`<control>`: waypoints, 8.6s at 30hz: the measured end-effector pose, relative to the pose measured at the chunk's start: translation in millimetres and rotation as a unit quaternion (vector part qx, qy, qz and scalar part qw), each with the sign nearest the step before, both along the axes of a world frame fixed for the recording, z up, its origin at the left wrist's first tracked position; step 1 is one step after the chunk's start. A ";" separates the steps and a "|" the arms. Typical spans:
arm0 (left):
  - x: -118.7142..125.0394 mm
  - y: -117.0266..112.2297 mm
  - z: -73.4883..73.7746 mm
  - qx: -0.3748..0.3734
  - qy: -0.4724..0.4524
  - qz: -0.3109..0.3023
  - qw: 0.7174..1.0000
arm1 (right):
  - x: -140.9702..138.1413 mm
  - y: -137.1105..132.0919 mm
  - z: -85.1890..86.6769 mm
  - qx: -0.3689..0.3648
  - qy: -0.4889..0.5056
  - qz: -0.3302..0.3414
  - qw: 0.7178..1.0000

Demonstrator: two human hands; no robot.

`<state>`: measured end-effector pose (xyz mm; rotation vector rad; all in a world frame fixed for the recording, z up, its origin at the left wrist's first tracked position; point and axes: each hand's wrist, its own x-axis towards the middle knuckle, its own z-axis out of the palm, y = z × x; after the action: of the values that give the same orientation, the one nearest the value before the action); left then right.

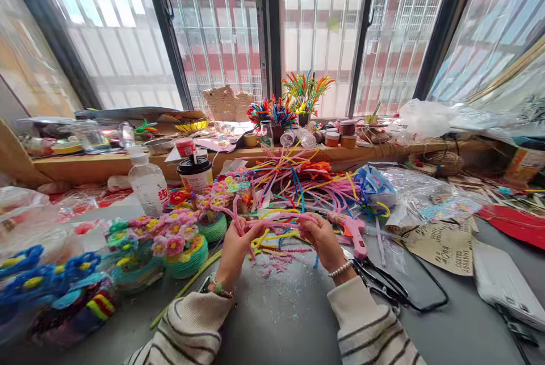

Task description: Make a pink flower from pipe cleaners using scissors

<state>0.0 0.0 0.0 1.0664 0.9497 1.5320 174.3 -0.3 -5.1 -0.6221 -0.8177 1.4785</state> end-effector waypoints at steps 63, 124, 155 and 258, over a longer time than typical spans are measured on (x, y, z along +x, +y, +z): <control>5.7 -6.4 5.8 -0.091 0.117 -0.150 0.978 | 5.2 9.3 4.9 -0.034 0.266 -0.010 0.963; 4.7 -9.4 9.6 -0.131 -0.006 -0.224 0.966 | 11.1 0.4 14.0 0.020 0.272 0.056 0.960; -1.9 -5.2 -1.4 0.088 0.236 0.052 0.966 | 13.2 8.9 -5.7 0.093 -0.301 -0.246 0.917; -3.8 -6.7 12.8 -0.014 0.058 -0.057 0.997 | 78.0 -49.1 23.9 0.002 -0.537 -0.063 0.841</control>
<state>-3.8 -6.7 12.8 1.1801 0.9688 1.3718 252.2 -49.4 18.8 -1.5235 -1.5821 0.9126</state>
